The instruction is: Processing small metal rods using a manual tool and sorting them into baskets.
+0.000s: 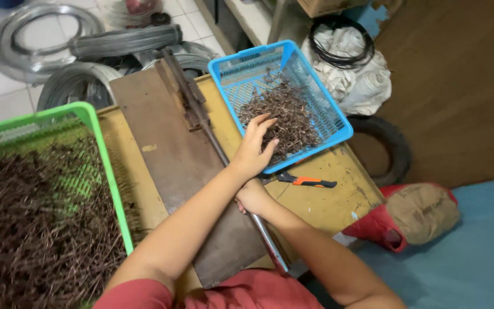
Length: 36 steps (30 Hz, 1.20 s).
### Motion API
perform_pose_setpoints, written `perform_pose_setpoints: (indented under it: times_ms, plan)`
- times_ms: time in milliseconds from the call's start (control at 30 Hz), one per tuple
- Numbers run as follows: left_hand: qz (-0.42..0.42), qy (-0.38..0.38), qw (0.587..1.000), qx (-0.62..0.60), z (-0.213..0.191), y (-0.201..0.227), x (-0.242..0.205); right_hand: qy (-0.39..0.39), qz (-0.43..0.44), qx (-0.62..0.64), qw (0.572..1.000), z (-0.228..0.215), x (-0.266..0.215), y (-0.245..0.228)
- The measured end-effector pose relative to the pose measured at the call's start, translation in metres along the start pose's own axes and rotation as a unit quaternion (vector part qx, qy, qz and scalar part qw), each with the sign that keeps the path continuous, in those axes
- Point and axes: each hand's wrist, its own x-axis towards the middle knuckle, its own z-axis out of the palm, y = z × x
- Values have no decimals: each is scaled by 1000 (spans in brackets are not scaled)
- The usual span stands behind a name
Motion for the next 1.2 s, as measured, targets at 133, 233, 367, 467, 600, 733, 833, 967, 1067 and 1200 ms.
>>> perform_pose_setpoints:
  times_ms: [133, 233, 367, 467, 600, 733, 833, 967, 1067, 1200]
  plan:
    - [2, 37, 999, 27, -42, 30, -14, -16, -21, 3, 1000, -6, 8, -9]
    - [-30, 23, 996, 76, -89, 45, -38, -50, -37, 6, 998, -8, -1, -21]
    - [-95, 28, 984, 151, -171, 45, -62, -65, -56, -32, 996, -8, -24, -60]
    - [-129, 97, 969, 188, -239, -11, -87, -66, -38, -53, 996, -9, -23, -66]
    - [-280, 133, 919, 245, -361, -35, -122, -63, -14, -26, 998, -8, -24, -73]
    - [-394, 127, 865, 285, -420, -6, -164, -63, -13, -28, 998, -14, -10, -54]
    - [-581, 21, 768, 269, -423, 17, -168, -55, -3, -39, 998, -15, -8, -53]
    - [-556, -45, 783, 276, -400, -4, -166, -58, -7, -21, 998, -17, -5, -50]
    - [-587, -87, 738, 321, -380, -45, -176, -58, -6, -18, 998, -18, -3, -45]
    - [-643, -66, 676, 355, -366, -57, -172, -49, 1, -15, 999, -16, -7, -50]
